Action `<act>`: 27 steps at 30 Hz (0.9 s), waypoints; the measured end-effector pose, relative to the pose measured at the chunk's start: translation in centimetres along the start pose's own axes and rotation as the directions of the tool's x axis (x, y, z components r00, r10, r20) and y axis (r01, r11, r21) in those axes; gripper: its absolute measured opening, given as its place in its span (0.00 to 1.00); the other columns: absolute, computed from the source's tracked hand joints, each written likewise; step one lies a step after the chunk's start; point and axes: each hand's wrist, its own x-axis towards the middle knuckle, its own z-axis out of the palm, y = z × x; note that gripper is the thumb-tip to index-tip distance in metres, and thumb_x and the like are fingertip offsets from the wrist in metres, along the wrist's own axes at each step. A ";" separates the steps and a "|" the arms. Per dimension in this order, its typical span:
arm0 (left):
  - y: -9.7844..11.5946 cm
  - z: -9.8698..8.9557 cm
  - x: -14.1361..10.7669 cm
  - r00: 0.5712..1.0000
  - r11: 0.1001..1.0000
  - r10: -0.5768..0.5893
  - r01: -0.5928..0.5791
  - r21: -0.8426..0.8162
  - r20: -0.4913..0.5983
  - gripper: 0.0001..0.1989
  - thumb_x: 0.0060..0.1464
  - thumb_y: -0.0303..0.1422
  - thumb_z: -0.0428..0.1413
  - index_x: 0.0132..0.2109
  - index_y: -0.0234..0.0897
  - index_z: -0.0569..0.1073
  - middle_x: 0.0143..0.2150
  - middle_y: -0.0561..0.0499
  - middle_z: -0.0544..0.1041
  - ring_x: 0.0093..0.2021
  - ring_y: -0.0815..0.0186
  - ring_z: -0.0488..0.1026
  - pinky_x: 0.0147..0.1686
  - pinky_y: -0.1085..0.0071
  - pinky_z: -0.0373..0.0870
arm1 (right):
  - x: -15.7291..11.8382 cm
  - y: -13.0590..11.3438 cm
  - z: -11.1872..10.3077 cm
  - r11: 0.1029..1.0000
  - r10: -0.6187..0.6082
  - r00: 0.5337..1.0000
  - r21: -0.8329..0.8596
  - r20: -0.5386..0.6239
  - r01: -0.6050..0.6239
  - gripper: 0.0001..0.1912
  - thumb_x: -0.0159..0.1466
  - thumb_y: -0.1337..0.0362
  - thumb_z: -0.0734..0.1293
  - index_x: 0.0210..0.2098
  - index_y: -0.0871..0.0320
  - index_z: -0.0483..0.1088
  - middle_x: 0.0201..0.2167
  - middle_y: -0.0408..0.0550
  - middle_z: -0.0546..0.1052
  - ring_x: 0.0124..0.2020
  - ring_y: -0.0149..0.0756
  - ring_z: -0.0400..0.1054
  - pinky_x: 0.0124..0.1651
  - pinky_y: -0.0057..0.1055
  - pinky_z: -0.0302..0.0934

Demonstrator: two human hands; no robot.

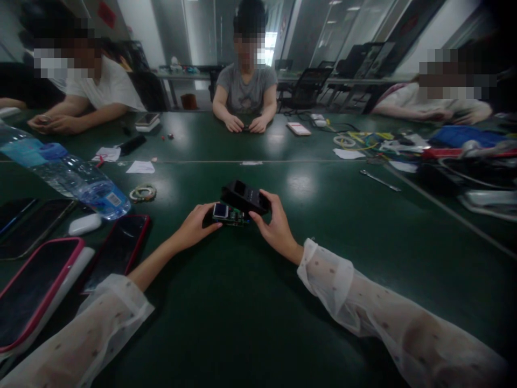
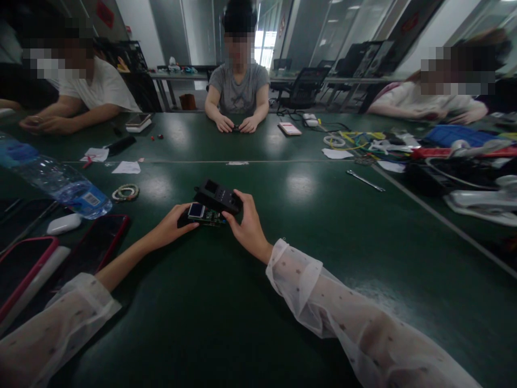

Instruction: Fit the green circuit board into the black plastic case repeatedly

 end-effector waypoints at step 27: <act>-0.5 0.3 0.1 0.998 0.999 0.049 -0.048 0.020 -0.026 0.36 0.54 0.43 0.59 0.65 0.40 0.55 0.61 0.40 0.64 0.61 0.50 0.61 0.59 0.49 0.60 | 0.0 0.2 0.3 0.999 -0.018 0.932 -0.026 0.363 0.030 0.28 0.61 0.62 0.68 0.58 0.52 0.56 0.51 0.53 0.67 0.52 0.45 0.66 0.55 0.50 0.65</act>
